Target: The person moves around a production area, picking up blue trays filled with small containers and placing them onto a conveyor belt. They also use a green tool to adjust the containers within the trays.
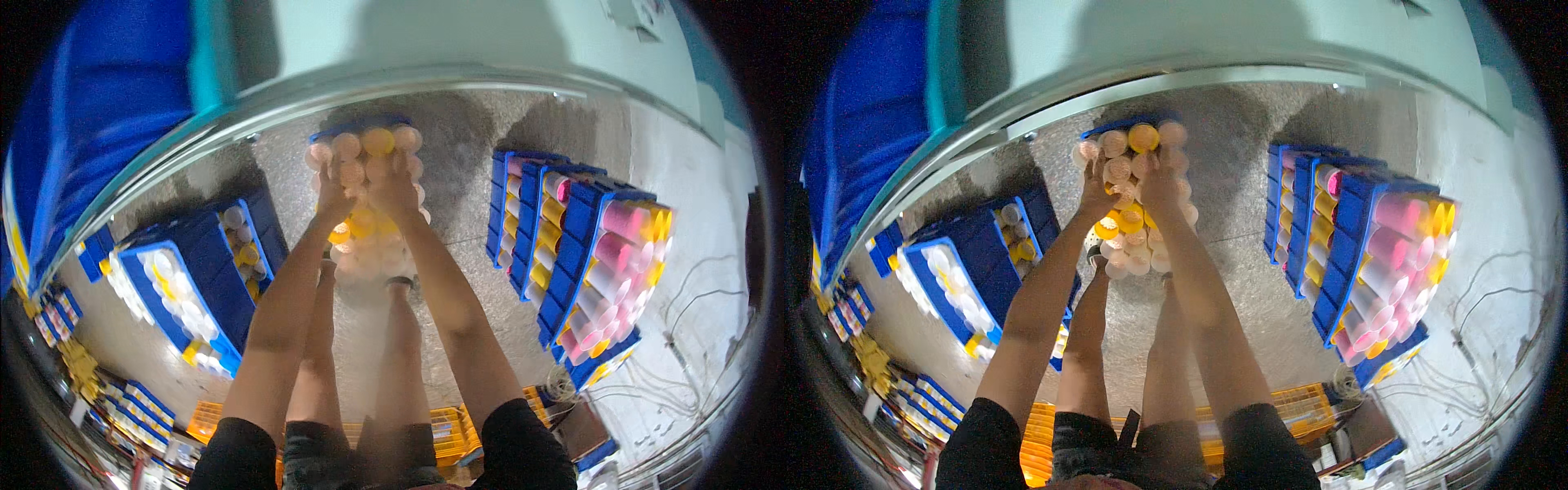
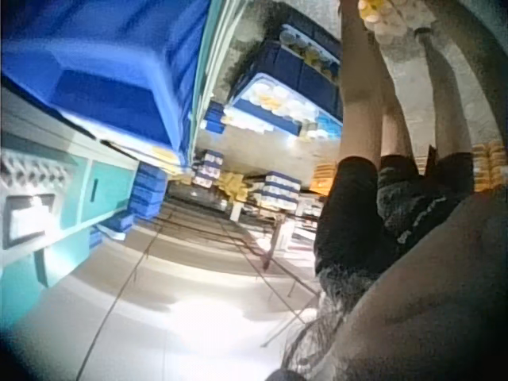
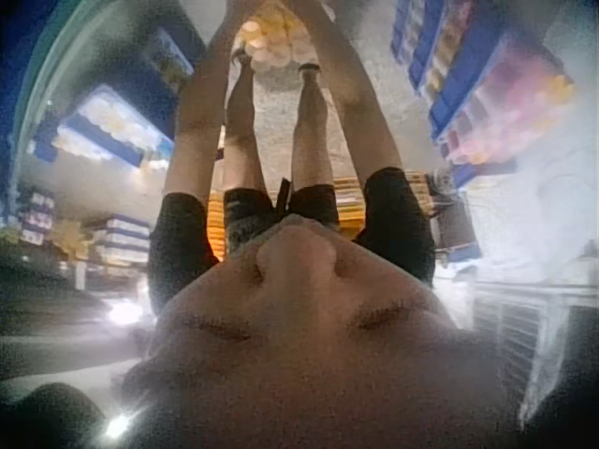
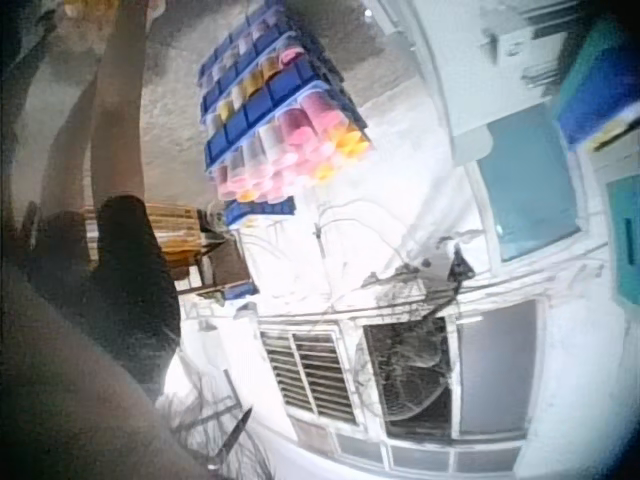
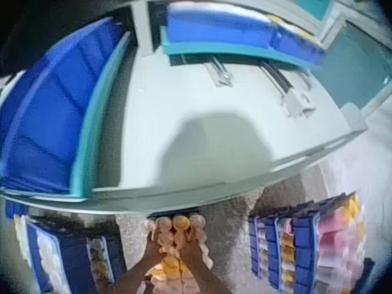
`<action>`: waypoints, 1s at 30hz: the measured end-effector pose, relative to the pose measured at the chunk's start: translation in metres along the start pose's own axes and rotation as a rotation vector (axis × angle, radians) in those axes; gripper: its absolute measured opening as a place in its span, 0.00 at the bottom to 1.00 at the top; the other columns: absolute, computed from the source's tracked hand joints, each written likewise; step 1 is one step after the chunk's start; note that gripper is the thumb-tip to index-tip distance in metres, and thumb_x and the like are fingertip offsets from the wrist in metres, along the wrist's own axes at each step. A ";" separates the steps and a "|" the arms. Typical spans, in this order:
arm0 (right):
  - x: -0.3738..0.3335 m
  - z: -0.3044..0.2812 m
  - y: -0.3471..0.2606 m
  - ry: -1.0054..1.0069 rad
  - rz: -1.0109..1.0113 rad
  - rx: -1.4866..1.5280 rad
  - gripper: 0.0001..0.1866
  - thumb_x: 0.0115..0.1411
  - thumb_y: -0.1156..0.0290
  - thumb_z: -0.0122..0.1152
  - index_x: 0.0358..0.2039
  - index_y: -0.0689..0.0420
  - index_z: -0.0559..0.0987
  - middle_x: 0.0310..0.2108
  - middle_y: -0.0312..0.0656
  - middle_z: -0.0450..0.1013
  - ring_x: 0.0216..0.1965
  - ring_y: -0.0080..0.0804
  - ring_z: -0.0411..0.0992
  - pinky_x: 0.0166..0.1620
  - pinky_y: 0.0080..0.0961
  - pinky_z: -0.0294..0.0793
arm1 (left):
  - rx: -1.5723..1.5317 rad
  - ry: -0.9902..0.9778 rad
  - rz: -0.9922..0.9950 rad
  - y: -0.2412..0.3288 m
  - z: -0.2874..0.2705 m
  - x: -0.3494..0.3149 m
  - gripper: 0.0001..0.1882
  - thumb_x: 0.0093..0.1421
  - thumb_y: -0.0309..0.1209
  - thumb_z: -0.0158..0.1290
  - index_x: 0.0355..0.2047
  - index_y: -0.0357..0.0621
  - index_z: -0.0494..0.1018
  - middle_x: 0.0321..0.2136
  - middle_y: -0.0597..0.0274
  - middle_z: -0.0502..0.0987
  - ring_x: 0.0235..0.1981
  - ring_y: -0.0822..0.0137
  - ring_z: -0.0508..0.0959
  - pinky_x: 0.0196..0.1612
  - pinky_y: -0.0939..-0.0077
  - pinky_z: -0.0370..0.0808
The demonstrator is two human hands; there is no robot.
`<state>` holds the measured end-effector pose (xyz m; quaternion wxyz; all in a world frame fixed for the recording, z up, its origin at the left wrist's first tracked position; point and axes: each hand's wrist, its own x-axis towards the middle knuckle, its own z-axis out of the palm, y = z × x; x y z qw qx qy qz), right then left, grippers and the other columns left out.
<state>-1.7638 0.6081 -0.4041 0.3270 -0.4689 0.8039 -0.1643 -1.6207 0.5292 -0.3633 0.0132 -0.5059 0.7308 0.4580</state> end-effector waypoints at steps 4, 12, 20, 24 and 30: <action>-0.094 -0.054 -0.014 0.014 0.035 0.220 0.35 0.55 0.70 0.59 0.63 0.54 0.59 0.60 0.60 0.58 0.61 0.59 0.57 0.62 0.47 0.60 | -0.129 0.034 -0.087 0.038 -0.033 -0.057 0.39 0.51 0.27 0.58 0.62 0.44 0.53 0.57 0.46 0.59 0.57 0.46 0.60 0.59 0.58 0.64; -0.281 -0.117 -0.010 -0.797 0.089 -0.450 0.24 0.52 0.60 0.66 0.45 0.62 0.74 0.40 0.56 0.76 0.43 0.51 0.75 0.47 0.40 0.74 | -0.099 -0.196 -0.284 -0.019 -0.084 -0.297 0.20 0.57 0.39 0.50 0.45 0.39 0.70 0.33 0.43 0.77 0.36 0.43 0.77 0.41 0.53 0.74; -0.278 -0.131 -0.219 -0.552 -0.068 -0.035 0.20 0.55 0.66 0.65 0.46 0.61 0.75 0.37 0.49 0.78 0.39 0.41 0.78 0.43 0.33 0.76 | -0.285 0.136 -0.307 -0.067 -0.242 -0.420 0.15 0.56 0.37 0.55 0.39 0.41 0.74 0.34 0.46 0.78 0.38 0.48 0.79 0.39 0.59 0.74; -0.212 -0.146 -0.410 -0.302 -0.162 0.348 0.17 0.59 0.72 0.62 0.48 0.61 0.73 0.38 0.43 0.76 0.41 0.29 0.74 0.42 0.26 0.75 | -0.106 0.526 -0.288 -0.041 -0.412 -0.362 0.15 0.58 0.35 0.54 0.39 0.35 0.76 0.27 0.39 0.78 0.32 0.43 0.79 0.35 0.54 0.75; -0.061 -0.207 -0.652 0.247 -0.638 0.405 0.27 0.52 0.77 0.63 0.53 0.61 0.69 0.48 0.51 0.69 0.52 0.50 0.67 0.57 0.38 0.65 | 0.203 1.109 0.226 0.046 -0.627 -0.239 0.25 0.55 0.22 0.54 0.55 0.45 0.68 0.50 0.44 0.70 0.49 0.45 0.72 0.48 0.60 0.73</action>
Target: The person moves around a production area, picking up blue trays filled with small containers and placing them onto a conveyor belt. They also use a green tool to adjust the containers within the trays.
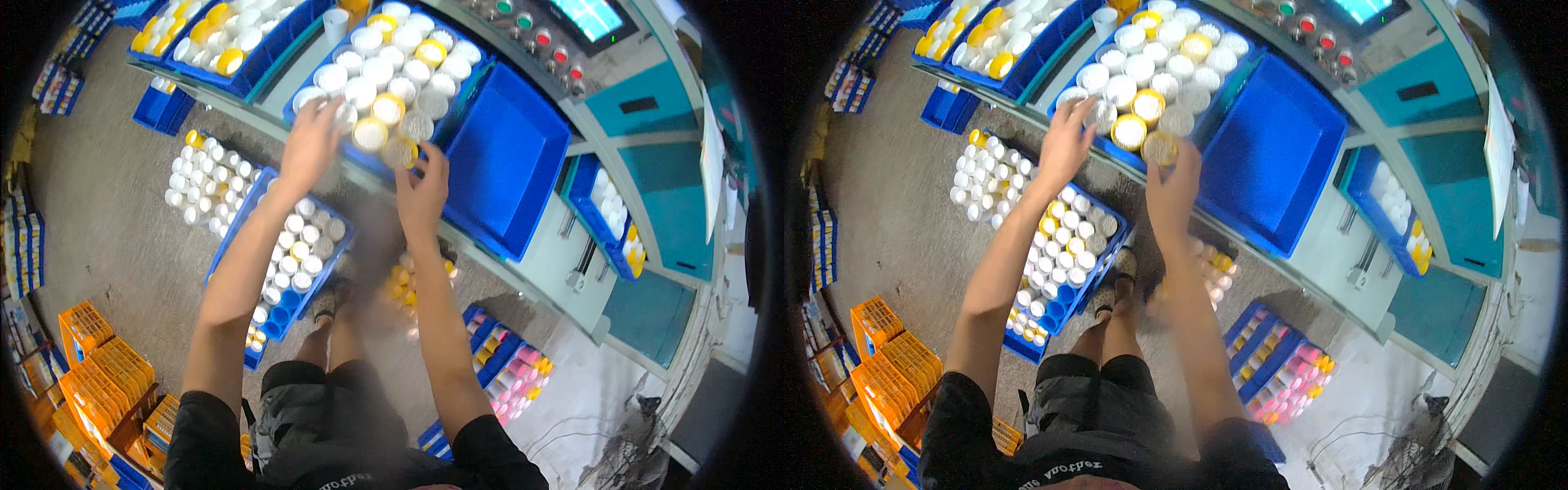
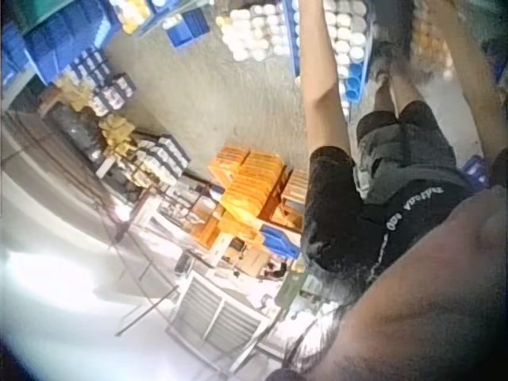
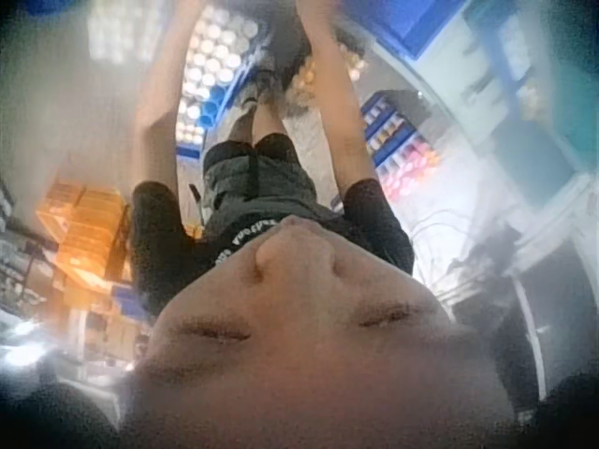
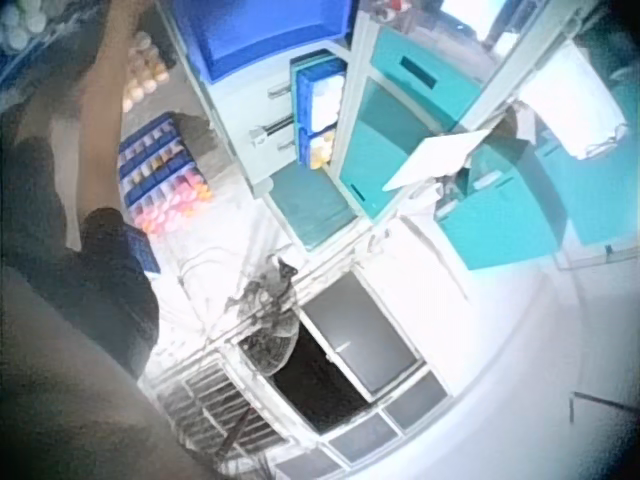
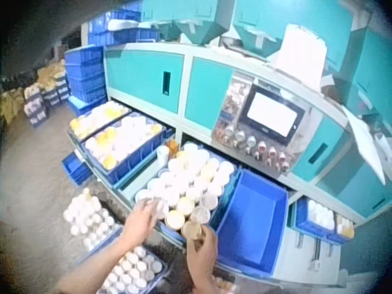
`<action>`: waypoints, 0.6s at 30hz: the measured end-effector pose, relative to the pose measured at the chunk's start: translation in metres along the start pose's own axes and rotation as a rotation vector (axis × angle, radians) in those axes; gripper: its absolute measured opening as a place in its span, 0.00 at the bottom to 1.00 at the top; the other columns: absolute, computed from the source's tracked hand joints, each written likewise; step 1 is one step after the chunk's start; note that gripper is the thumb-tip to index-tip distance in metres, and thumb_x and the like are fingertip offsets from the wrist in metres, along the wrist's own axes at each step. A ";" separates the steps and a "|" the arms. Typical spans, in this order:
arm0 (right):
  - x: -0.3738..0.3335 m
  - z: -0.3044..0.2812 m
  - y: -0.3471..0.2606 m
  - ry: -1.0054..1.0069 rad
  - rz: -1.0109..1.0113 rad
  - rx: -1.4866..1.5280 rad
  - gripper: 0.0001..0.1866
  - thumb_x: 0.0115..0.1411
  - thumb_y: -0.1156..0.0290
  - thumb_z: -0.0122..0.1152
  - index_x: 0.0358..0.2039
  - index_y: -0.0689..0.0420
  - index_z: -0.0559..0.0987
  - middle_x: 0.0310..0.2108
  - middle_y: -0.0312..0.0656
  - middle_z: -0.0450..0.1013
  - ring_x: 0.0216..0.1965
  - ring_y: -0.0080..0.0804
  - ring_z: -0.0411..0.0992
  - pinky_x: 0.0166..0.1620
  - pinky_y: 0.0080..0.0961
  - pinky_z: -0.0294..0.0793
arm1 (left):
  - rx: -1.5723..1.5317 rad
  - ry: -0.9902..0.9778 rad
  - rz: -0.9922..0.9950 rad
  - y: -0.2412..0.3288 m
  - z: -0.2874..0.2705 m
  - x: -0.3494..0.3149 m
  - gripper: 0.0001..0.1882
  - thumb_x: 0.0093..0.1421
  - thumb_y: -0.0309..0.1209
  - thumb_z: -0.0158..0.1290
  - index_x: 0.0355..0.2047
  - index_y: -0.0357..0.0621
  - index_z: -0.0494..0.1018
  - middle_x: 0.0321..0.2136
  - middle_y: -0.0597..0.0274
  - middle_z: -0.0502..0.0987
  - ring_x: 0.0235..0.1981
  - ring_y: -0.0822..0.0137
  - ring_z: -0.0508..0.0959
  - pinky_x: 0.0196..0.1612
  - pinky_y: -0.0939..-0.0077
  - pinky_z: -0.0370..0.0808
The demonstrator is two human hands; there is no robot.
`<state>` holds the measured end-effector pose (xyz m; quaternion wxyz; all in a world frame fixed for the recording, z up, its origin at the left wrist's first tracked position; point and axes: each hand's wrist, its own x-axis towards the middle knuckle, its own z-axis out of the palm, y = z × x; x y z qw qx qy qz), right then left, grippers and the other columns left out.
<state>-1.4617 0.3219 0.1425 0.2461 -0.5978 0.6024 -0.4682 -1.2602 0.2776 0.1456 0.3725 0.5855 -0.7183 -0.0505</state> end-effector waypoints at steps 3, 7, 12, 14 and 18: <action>0.070 0.035 -0.008 -0.103 -0.010 -0.244 0.37 0.44 0.82 0.67 0.57 0.61 0.65 0.60 0.60 0.55 0.61 0.59 0.56 0.62 0.42 0.59 | 0.195 -0.321 -0.028 -0.001 0.030 0.075 0.39 0.49 0.16 0.51 0.60 0.67 0.65 0.62 0.45 0.56 0.56 0.41 0.65 0.54 0.57 0.72; 0.101 0.067 0.001 -0.277 0.141 -0.397 0.40 0.40 0.84 0.68 0.57 0.60 0.65 0.60 0.62 0.54 0.61 0.62 0.55 0.61 0.44 0.60 | 0.331 -0.758 -0.265 -0.022 0.065 0.117 0.41 0.51 0.13 0.49 0.61 0.74 0.64 0.64 0.52 0.54 0.59 0.41 0.64 0.58 0.56 0.70; 0.116 0.081 0.011 -0.339 0.249 -0.457 0.36 0.41 0.84 0.67 0.54 0.62 0.66 0.59 0.68 0.52 0.58 0.64 0.60 0.59 0.46 0.63 | 0.135 -0.812 -0.431 -0.044 0.077 0.117 0.22 0.66 0.43 0.39 0.60 0.67 0.64 0.66 0.54 0.52 0.63 0.43 0.60 0.61 0.48 0.62; 0.117 0.086 0.013 -0.346 0.268 -0.514 0.36 0.42 0.83 0.67 0.54 0.62 0.66 0.59 0.68 0.52 0.57 0.65 0.61 0.58 0.47 0.64 | 0.070 -0.799 -0.430 -0.047 0.078 0.113 0.21 0.66 0.41 0.39 0.60 0.67 0.65 0.67 0.54 0.51 0.63 0.43 0.59 0.61 0.50 0.63; 0.113 0.099 0.018 -0.257 0.220 -0.572 0.32 0.44 0.83 0.64 0.52 0.65 0.67 0.58 0.71 0.52 0.56 0.68 0.61 0.58 0.51 0.62 | 0.096 -0.709 -0.361 -0.044 0.080 0.106 0.25 0.60 0.30 0.44 0.58 0.66 0.66 0.63 0.52 0.55 0.60 0.43 0.62 0.56 0.51 0.69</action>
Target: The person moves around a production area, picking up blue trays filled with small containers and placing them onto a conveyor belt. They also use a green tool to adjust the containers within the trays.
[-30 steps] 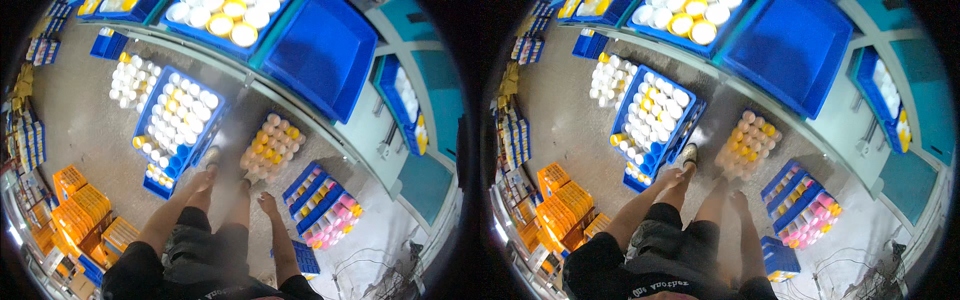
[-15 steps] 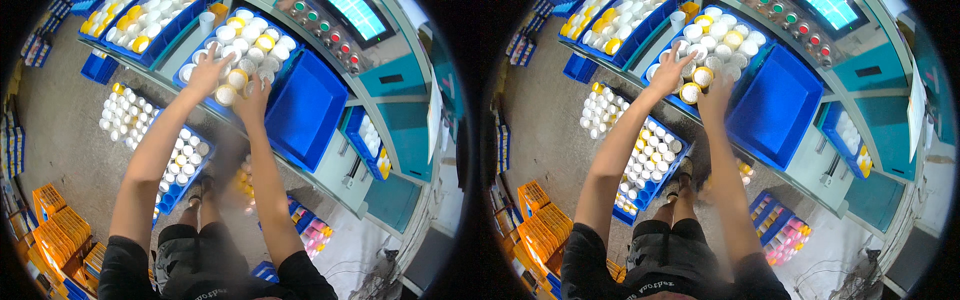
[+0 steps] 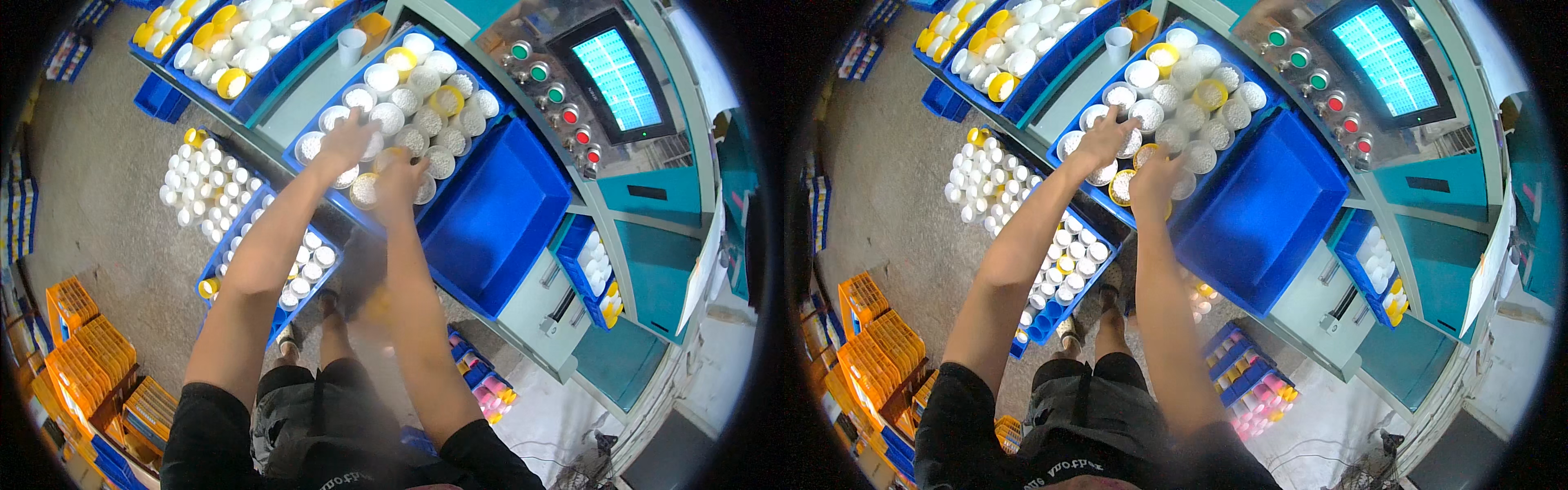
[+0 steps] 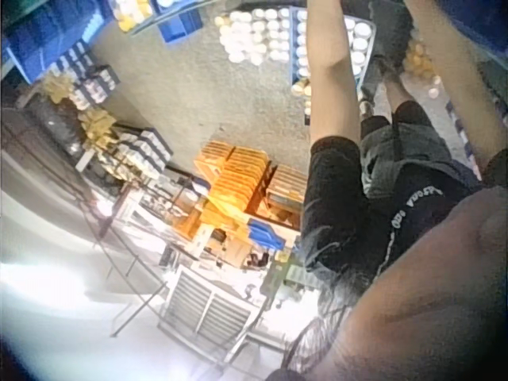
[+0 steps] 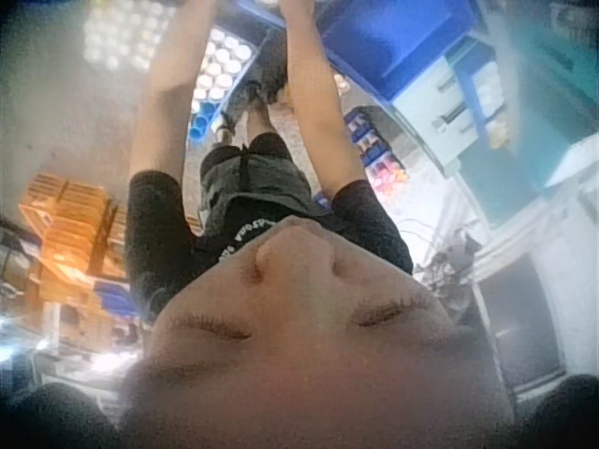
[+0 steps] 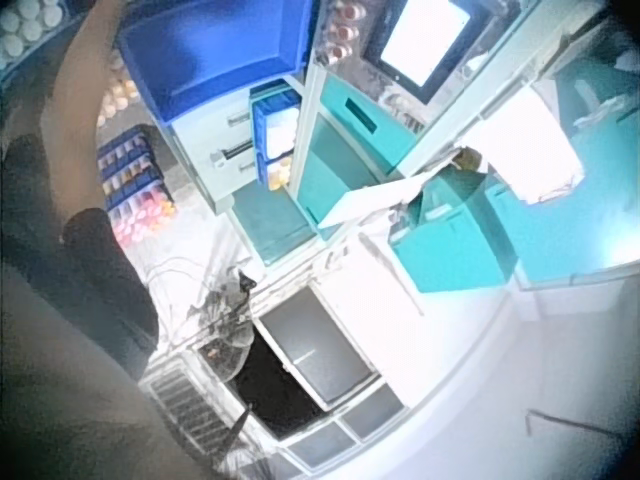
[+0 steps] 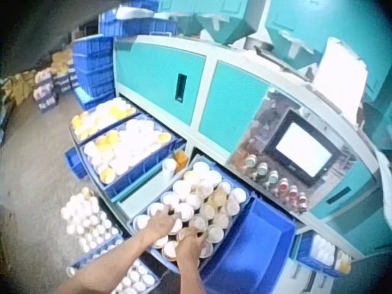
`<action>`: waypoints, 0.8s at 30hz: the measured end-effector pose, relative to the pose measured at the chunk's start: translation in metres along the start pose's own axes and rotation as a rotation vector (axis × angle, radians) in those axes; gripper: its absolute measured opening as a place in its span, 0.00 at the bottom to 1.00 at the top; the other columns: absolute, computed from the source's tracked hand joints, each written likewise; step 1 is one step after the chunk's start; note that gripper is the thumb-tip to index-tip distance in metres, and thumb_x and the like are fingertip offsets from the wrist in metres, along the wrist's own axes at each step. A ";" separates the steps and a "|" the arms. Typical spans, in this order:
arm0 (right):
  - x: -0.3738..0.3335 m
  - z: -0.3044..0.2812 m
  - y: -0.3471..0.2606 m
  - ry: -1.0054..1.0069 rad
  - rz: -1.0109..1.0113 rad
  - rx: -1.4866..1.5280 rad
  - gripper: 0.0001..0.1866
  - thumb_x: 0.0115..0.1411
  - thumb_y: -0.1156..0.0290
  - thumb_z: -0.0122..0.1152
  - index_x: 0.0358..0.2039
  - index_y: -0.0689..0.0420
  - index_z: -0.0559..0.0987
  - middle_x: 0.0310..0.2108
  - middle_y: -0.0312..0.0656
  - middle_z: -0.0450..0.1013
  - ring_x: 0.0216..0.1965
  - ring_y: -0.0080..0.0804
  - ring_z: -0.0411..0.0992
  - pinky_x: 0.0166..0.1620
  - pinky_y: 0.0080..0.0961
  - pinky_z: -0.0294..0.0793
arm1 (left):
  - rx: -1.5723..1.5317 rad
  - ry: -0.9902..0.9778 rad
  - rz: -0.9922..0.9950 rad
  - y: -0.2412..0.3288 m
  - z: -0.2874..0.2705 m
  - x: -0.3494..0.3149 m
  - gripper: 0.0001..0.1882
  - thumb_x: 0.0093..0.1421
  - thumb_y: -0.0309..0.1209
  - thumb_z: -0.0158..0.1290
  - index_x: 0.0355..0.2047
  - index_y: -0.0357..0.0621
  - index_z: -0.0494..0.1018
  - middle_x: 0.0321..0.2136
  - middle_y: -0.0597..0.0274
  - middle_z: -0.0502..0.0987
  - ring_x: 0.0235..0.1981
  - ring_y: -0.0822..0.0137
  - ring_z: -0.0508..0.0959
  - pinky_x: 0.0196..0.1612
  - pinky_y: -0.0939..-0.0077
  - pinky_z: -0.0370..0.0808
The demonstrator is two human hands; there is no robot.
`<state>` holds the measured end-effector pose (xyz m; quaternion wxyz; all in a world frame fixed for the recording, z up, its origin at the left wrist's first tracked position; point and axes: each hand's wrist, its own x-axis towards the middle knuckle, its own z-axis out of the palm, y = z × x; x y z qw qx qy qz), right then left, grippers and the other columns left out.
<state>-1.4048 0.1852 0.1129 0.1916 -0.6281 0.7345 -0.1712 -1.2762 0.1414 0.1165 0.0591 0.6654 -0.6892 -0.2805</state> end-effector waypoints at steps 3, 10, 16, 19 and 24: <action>-0.002 -0.001 0.004 0.048 -0.053 0.091 0.28 0.45 0.81 0.63 0.50 0.66 0.68 0.54 0.70 0.57 0.53 0.65 0.63 0.56 0.48 0.63 | 0.063 0.062 0.008 0.005 0.001 -0.008 0.34 0.52 0.16 0.49 0.58 0.64 0.66 0.60 0.49 0.58 0.57 0.42 0.67 0.52 0.54 0.74; -0.036 -0.063 -0.010 0.104 -0.182 0.136 0.38 0.40 0.78 0.70 0.56 0.56 0.69 0.55 0.58 0.61 0.57 0.57 0.62 0.58 0.43 0.65 | -0.178 0.381 0.222 0.020 -0.035 -0.069 0.35 0.45 0.15 0.52 0.55 0.55 0.69 0.54 0.47 0.64 0.51 0.41 0.68 0.51 0.55 0.73; -0.151 -0.137 -0.065 0.159 -0.250 0.033 0.40 0.41 0.88 0.65 0.58 0.56 0.67 0.59 0.57 0.57 0.61 0.56 0.58 0.62 0.42 0.60 | -0.335 0.647 0.235 0.037 -0.059 -0.198 0.29 0.46 0.16 0.51 0.50 0.51 0.70 0.53 0.43 0.63 0.50 0.39 0.67 0.50 0.52 0.70; -0.222 -0.129 -0.084 0.072 -0.267 -0.006 0.40 0.41 0.88 0.65 0.58 0.56 0.67 0.60 0.55 0.56 0.61 0.56 0.58 0.62 0.41 0.60 | -0.400 0.668 0.186 0.011 -0.054 -0.270 0.27 0.47 0.16 0.49 0.50 0.50 0.71 0.53 0.42 0.64 0.51 0.39 0.67 0.51 0.51 0.68; -0.307 -0.021 -0.092 -0.069 -0.248 0.162 0.38 0.38 0.80 0.71 0.55 0.56 0.70 0.53 0.51 0.68 0.59 0.51 0.60 0.62 0.44 0.59 | -0.347 0.525 0.045 -0.099 -0.010 -0.351 0.29 0.48 0.15 0.47 0.51 0.50 0.71 0.55 0.40 0.64 0.54 0.40 0.66 0.54 0.51 0.68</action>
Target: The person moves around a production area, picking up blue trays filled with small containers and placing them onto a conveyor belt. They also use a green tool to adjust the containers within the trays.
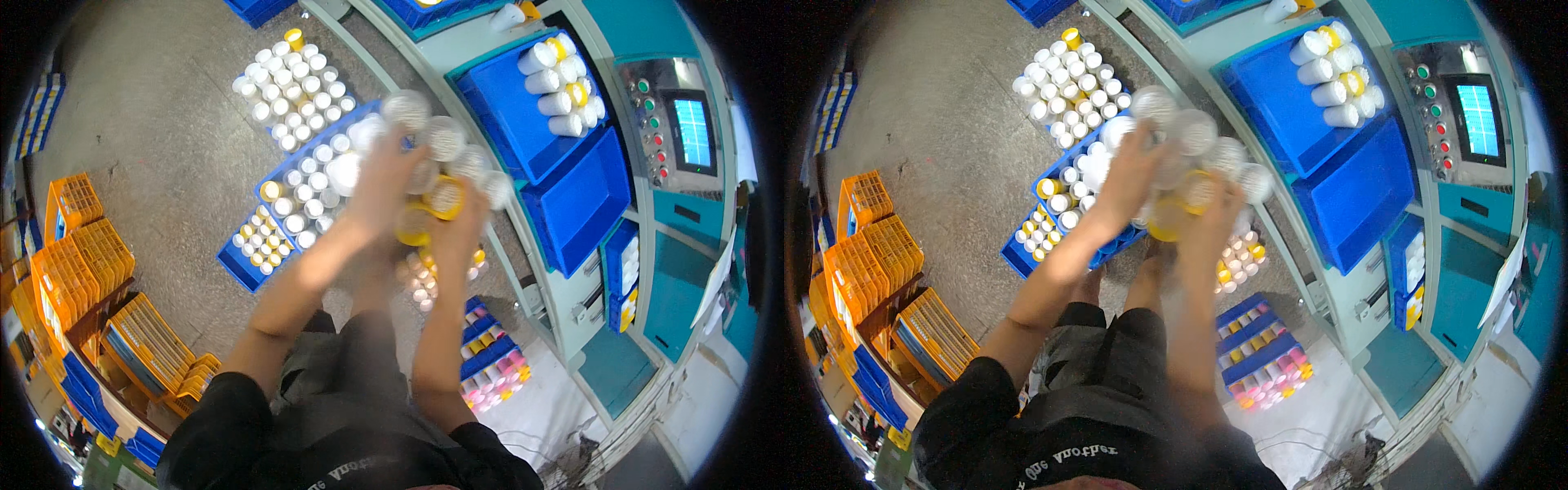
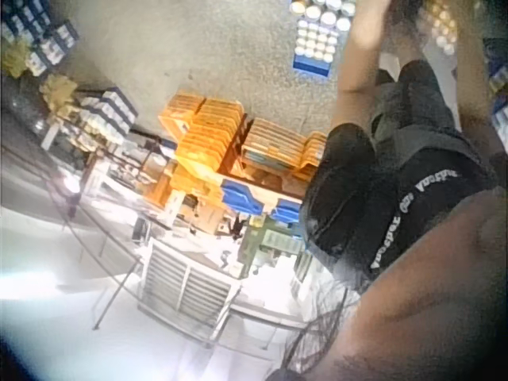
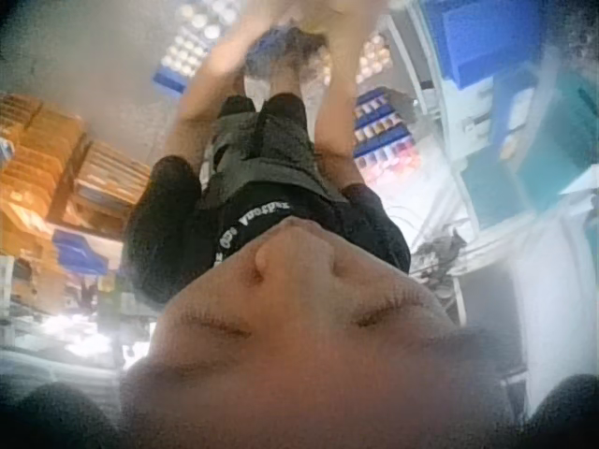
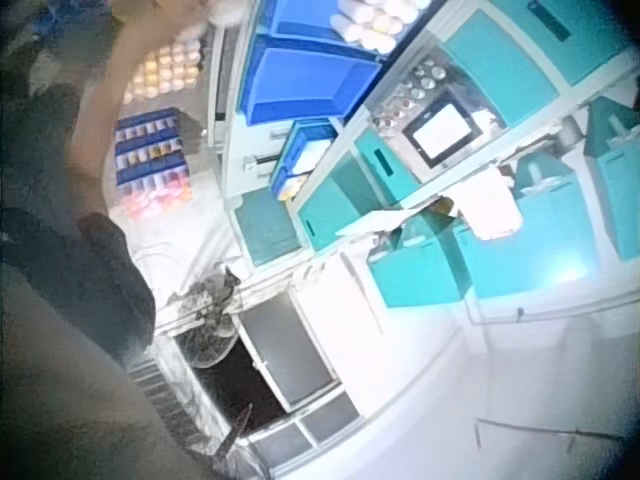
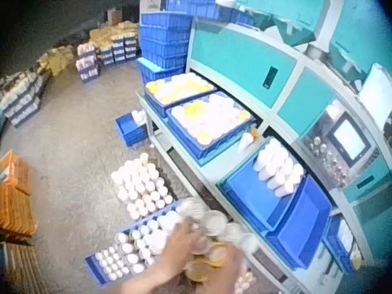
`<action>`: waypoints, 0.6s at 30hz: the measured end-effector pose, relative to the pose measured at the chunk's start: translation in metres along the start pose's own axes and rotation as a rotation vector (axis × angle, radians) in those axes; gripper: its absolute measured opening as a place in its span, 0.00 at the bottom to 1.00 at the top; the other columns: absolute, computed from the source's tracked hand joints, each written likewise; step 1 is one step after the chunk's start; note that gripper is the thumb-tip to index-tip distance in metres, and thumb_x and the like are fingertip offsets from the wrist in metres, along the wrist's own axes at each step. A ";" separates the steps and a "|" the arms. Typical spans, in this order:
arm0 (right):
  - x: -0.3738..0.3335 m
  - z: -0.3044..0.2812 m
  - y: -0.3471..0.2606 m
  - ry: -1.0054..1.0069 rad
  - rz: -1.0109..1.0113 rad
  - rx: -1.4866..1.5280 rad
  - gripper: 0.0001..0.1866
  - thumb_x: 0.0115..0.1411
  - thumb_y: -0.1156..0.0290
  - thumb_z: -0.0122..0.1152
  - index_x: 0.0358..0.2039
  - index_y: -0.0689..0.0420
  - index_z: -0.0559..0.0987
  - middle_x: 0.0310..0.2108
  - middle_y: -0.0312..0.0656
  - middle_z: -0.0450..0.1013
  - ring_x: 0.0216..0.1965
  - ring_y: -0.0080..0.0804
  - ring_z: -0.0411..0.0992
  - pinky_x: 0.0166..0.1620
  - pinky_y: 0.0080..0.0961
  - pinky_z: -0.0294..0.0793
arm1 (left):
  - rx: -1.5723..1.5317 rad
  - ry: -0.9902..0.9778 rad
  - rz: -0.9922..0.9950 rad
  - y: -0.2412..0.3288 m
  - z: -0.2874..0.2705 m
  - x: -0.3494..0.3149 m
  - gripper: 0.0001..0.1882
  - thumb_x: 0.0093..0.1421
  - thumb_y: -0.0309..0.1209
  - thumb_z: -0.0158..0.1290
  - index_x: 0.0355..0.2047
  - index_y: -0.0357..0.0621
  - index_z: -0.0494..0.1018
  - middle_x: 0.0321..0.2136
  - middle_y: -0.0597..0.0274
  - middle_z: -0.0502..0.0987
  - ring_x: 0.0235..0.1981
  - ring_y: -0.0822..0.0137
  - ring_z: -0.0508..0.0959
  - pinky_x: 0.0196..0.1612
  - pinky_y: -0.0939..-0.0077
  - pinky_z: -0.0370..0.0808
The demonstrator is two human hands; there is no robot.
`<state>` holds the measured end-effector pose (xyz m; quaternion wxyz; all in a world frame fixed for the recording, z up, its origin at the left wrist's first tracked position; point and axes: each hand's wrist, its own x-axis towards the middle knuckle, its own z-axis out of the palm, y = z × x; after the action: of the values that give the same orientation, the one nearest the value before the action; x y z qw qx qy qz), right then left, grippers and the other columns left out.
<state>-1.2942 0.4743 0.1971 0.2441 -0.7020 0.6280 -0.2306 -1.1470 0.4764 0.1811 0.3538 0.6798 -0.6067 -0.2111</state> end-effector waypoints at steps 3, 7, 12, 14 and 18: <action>-0.020 0.105 0.007 -0.171 -0.009 -0.015 0.39 0.38 0.77 0.73 0.55 0.60 0.69 0.53 0.53 0.63 0.56 0.51 0.63 0.58 0.43 0.64 | 0.291 -0.126 -0.084 -0.088 -0.011 -0.032 0.30 0.49 0.16 0.48 0.53 0.54 0.70 0.57 0.43 0.62 0.52 0.42 0.68 0.51 0.52 0.72; -0.069 0.233 0.013 -0.230 0.177 0.150 0.42 0.38 0.87 0.69 0.57 0.60 0.66 0.56 0.58 0.59 0.57 0.57 0.60 0.60 0.41 0.62 | 0.474 -0.341 -0.141 -0.196 -0.008 -0.066 0.31 0.51 0.15 0.47 0.54 0.57 0.68 0.58 0.48 0.61 0.51 0.43 0.69 0.45 0.50 0.76; -0.124 0.327 0.041 -0.211 0.412 0.164 0.43 0.41 0.88 0.68 0.59 0.58 0.62 0.60 0.62 0.51 0.60 0.62 0.55 0.61 0.44 0.59 | 0.416 -0.502 0.021 -0.295 0.037 -0.103 0.31 0.48 0.13 0.47 0.52 0.56 0.71 0.55 0.49 0.64 0.51 0.45 0.69 0.48 0.57 0.76; -0.135 0.343 0.051 -0.218 0.486 0.137 0.43 0.42 0.88 0.67 0.60 0.57 0.61 0.62 0.62 0.47 0.61 0.62 0.54 0.62 0.45 0.58 | 0.245 -0.493 0.078 -0.323 0.059 -0.115 0.34 0.44 0.08 0.48 0.51 0.53 0.72 0.54 0.50 0.65 0.53 0.45 0.69 0.49 0.58 0.76; -0.133 0.353 0.055 -0.192 0.416 0.033 0.43 0.43 0.89 0.65 0.60 0.55 0.60 0.63 0.62 0.44 0.62 0.62 0.53 0.63 0.45 0.57 | 0.195 -0.515 0.046 -0.365 0.073 -0.116 0.35 0.44 0.06 0.45 0.51 0.52 0.71 0.57 0.49 0.63 0.56 0.45 0.67 0.56 0.57 0.71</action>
<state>-1.1276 0.6206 -0.1133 0.3564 -0.5719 0.7294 -0.1178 -0.9731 0.5781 -0.1528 0.1255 0.6206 -0.7095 -0.3094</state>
